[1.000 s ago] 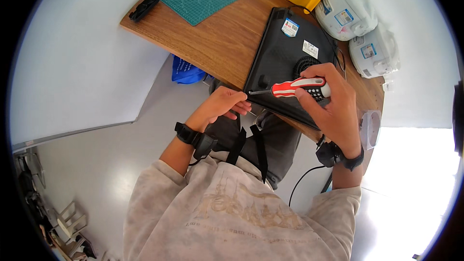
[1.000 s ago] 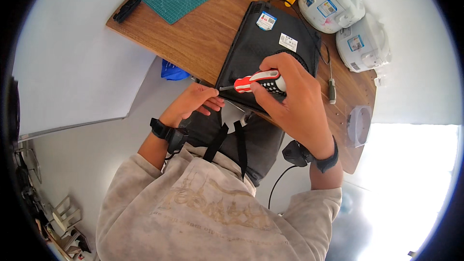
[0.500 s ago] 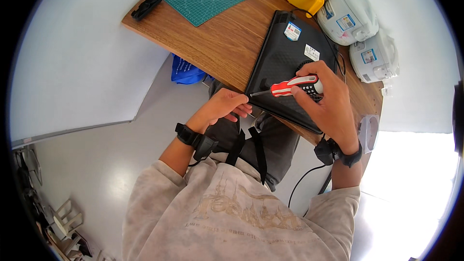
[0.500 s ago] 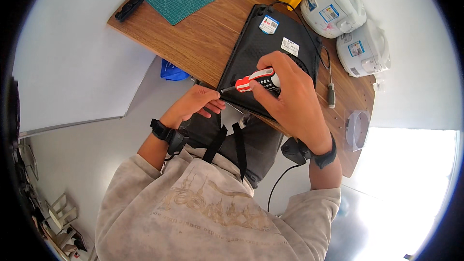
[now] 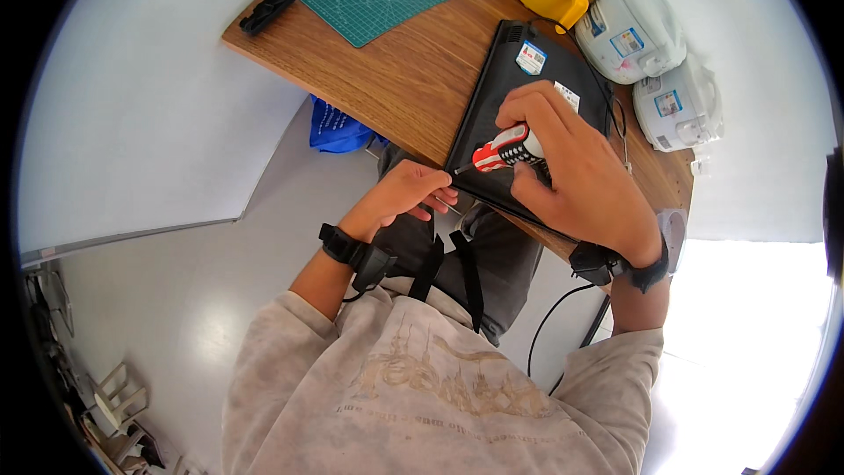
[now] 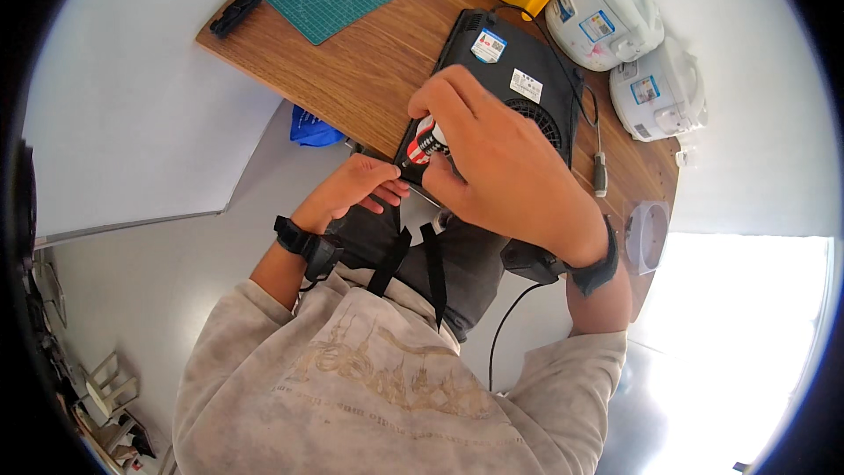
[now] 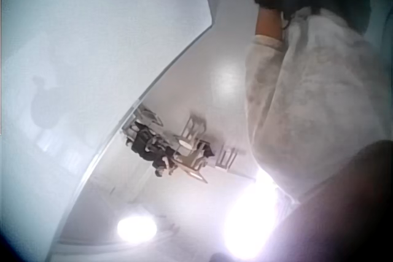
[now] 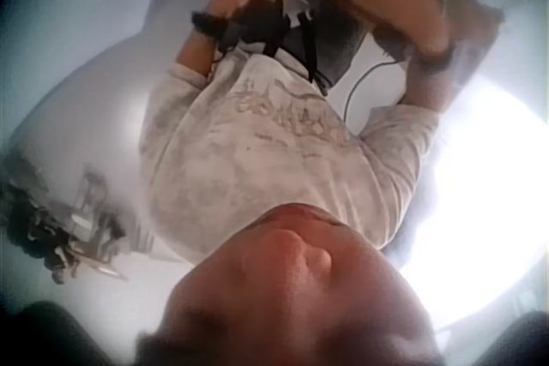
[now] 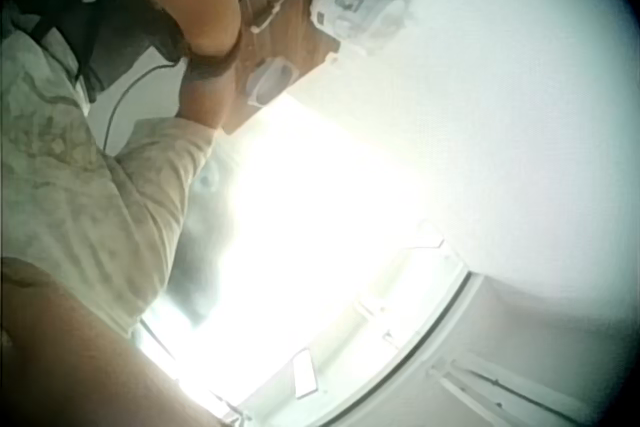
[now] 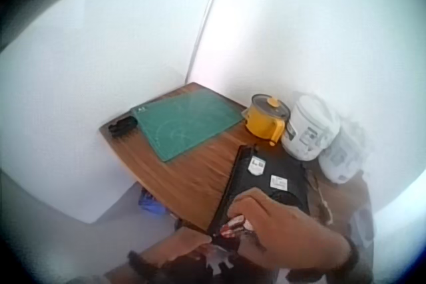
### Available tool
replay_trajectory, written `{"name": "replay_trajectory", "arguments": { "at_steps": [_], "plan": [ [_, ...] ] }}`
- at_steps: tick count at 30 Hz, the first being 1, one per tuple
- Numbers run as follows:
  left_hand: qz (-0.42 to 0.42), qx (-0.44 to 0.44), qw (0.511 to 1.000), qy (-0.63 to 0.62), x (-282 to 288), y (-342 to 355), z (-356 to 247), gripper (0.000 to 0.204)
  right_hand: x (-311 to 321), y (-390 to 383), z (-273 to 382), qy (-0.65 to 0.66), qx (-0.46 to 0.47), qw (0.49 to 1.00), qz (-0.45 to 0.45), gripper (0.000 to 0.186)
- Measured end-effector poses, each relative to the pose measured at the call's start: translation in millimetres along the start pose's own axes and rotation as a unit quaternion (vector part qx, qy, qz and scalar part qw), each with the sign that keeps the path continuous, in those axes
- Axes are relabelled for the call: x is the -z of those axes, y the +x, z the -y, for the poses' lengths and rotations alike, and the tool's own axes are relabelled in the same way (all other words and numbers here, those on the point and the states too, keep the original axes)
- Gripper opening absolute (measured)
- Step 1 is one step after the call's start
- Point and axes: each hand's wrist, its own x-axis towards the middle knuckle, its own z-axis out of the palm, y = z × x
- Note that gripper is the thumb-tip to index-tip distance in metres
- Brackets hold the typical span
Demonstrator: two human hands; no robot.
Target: The person uses a screwdriver to remove screws from the bottom of a black induction cooktop, then flips it over to inspect the underside. They continue to remove screws from the back and sides of the cooktop. Finally, they move the cooktop aside and begin unscrewing a white rice cooker.
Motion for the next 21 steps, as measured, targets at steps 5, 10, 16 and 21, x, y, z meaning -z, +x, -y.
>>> {"name": "replay_trajectory", "arguments": {
  "at_steps": [5,10,16,21],
  "plan": [
    [-0.002,0.007,1.000,0.012,6,-3,3,0.037,-5,3,8,-0.054,-0.053,0.997,0.004,0.030],
    [-0.004,0.002,1.000,0.008,11,-8,8,0.037,-7,0,15,-0.149,-0.069,0.986,0.012,0.028],
    [-0.002,-0.001,1.000,0.005,14,-9,15,0.037,-16,-1,11,-0.032,-0.004,0.999,-0.025,0.024],
    [-0.003,0.000,1.000,0.006,17,-13,16,0.037,-9,1,29,-0.152,-0.086,0.983,0.064,0.028]
  ]
}}
